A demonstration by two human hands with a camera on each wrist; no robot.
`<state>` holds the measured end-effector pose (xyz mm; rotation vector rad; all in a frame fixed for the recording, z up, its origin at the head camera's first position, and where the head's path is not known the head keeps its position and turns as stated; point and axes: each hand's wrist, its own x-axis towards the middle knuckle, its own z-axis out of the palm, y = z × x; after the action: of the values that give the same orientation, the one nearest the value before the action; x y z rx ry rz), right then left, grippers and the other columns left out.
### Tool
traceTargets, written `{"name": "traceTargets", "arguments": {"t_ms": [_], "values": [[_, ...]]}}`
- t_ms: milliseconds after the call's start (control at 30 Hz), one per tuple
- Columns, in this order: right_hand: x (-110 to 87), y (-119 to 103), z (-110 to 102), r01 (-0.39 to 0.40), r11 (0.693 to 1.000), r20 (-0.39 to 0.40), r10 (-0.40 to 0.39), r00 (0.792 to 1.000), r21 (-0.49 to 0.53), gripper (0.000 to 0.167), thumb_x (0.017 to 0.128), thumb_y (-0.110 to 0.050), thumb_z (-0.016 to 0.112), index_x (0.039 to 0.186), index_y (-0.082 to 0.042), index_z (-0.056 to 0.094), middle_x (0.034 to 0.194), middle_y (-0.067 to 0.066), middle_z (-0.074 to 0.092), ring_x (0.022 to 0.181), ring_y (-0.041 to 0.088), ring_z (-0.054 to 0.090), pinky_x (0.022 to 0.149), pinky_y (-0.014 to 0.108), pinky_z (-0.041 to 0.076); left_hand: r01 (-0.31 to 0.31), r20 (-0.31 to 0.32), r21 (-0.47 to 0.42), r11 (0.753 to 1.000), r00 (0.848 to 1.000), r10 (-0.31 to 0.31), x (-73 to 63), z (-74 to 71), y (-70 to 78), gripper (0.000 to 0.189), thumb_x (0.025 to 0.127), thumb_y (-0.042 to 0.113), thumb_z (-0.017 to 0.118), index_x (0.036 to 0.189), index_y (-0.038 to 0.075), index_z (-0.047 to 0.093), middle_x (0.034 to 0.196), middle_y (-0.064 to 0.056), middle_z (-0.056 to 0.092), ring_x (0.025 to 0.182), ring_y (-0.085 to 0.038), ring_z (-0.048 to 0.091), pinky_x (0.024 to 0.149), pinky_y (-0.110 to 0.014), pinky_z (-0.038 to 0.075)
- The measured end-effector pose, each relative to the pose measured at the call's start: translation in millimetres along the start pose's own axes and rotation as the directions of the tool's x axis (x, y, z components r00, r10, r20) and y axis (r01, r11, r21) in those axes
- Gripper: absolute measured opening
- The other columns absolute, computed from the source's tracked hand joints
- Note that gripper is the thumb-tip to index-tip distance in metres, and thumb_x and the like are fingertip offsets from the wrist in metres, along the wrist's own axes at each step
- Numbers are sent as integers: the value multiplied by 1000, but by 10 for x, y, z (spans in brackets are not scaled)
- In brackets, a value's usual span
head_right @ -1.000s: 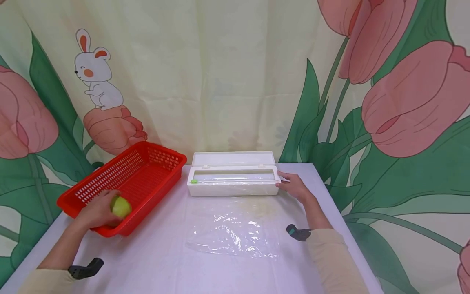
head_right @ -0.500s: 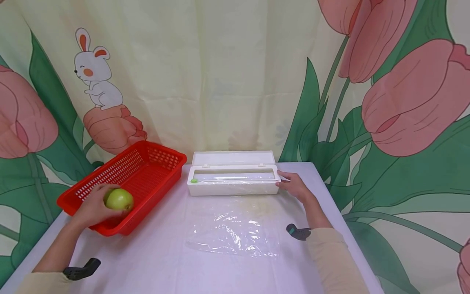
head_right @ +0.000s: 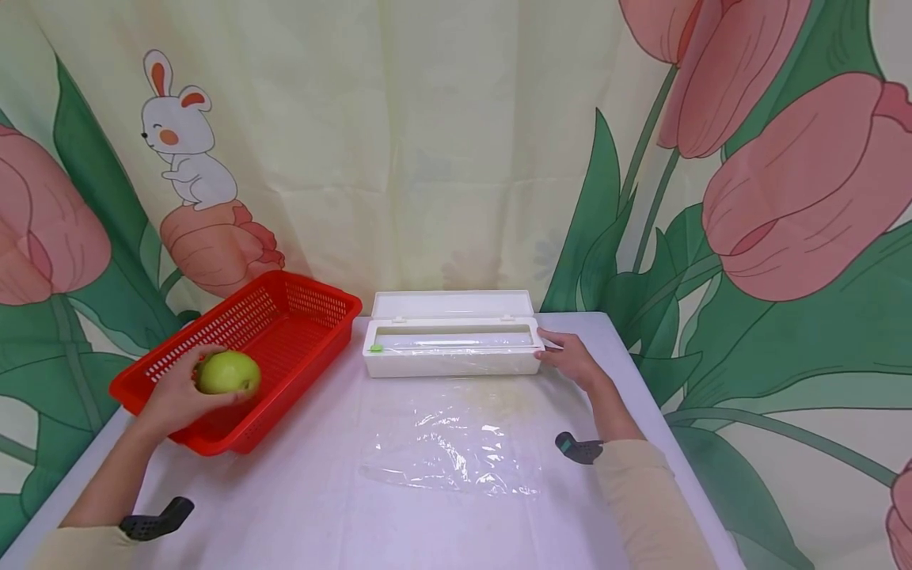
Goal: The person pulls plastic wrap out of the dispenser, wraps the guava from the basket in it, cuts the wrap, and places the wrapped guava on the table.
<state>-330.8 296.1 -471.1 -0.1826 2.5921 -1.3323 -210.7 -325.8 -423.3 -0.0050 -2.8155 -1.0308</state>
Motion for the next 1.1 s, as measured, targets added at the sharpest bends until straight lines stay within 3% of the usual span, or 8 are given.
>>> {"name": "traceTargets", "arguments": {"t_ms": [300, 667, 1100], "values": [[-6, 2, 9, -2, 1000, -8, 2, 1000, -2, 71, 95, -30, 62, 152, -13, 23, 159, 17, 22, 142, 42, 31, 111, 57, 33, -22, -44, -30, 999, 999, 20, 12, -14, 37, 96, 68, 42, 85, 142, 11, 33, 138, -21, 41, 117, -43, 42, 75, -53, 57], [-11, 12, 4, -1, 1000, -4, 1, 1000, 10, 70, 95, -29, 62, 152, -11, 24, 158, 19, 23, 141, 42, 32, 111, 56, 33, -10, -48, -49, 999, 999, 7, -20, -26, 154, 94, 69, 43, 84, 143, 16, 33, 140, -19, 39, 119, -42, 40, 75, -53, 57], [0, 39, 3, 1, 1000, -8, 0, 1000, 12, 70, 95, -30, 61, 152, -11, 24, 158, 20, 23, 141, 42, 33, 110, 56, 34, -120, -49, -77, 990, 992, 116, -45, -17, 314, 91, 70, 38, 85, 144, 20, 37, 139, -14, 43, 121, -34, 41, 79, -55, 56]]}}
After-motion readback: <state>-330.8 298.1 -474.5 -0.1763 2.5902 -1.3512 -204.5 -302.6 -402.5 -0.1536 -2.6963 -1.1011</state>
